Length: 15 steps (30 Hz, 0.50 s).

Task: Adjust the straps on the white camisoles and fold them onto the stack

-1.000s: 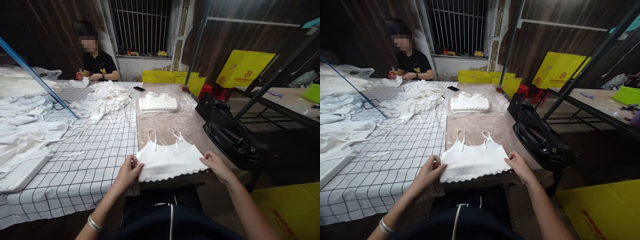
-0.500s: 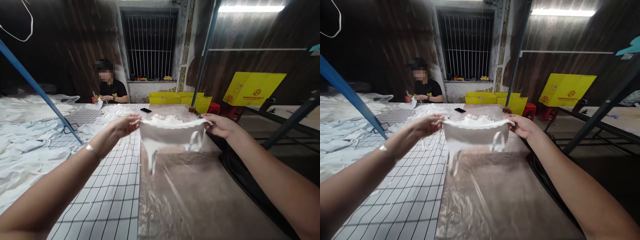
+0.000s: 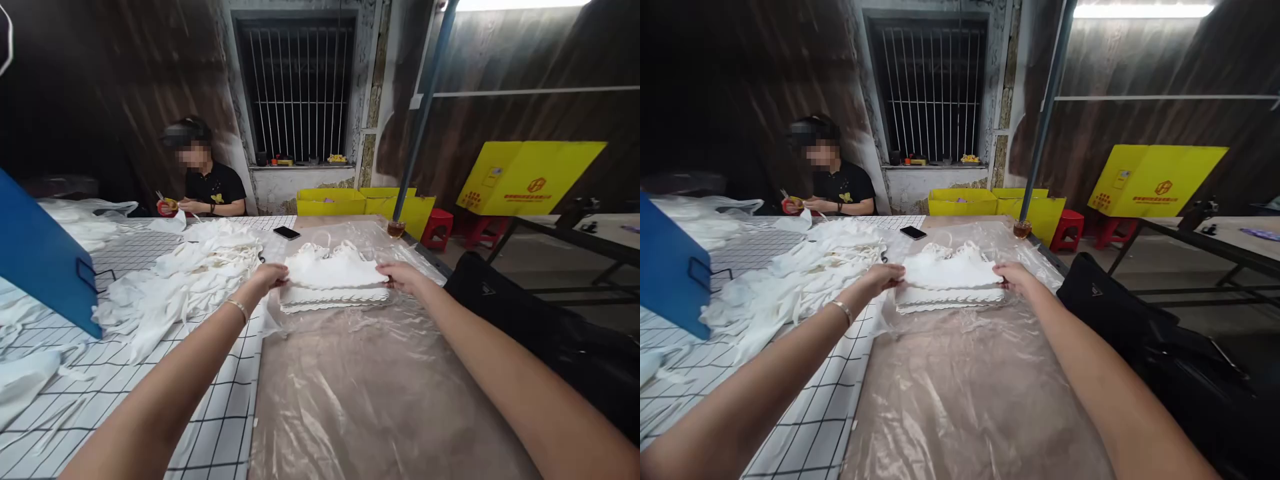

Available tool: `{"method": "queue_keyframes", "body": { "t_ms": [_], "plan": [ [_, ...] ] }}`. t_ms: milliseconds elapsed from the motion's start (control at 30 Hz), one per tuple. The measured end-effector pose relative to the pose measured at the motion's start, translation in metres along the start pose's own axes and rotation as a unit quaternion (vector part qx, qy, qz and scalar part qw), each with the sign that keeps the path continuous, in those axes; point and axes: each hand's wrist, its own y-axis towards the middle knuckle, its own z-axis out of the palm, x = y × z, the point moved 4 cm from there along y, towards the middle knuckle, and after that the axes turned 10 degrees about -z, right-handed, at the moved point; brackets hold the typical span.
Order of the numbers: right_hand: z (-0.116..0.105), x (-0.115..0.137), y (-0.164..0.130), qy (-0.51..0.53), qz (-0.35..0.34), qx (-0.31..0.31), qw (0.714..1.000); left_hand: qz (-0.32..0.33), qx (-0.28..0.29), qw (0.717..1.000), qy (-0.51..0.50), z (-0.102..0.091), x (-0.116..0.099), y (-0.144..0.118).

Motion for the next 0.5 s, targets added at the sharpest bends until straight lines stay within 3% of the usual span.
{"method": "queue_keyframes", "body": {
  "t_ms": [100,267,333,400,467,500],
  "plan": [
    [0.001,-0.026,-0.011,-0.033,0.053,0.004,0.998,-0.007,-0.005,0.999,0.031,-0.004,0.031,0.005],
    [-0.008,-0.023,-0.02,-0.1,0.044,-0.022,0.994,0.035,-0.032,0.994,0.096,-0.016,0.038,-0.001],
    [-0.005,-0.019,-0.025,-0.208,-0.006,-0.033,0.977,0.084,-0.061,0.983,0.151,-0.012,0.04,-0.004],
    [0.009,-0.014,-0.03,-0.37,-0.122,-0.026,0.921,0.187,-0.083,0.941,0.27,0.001,0.039,-0.007],
    [0.03,-0.015,-0.033,-0.491,-0.226,0.027,0.841,0.268,-0.065,0.86,0.429,0.023,0.041,-0.007],
    [0.04,-0.02,-0.031,-0.518,-0.241,0.066,0.818,0.266,-0.033,0.828,0.493,0.033,0.043,-0.003]
  ]
}}
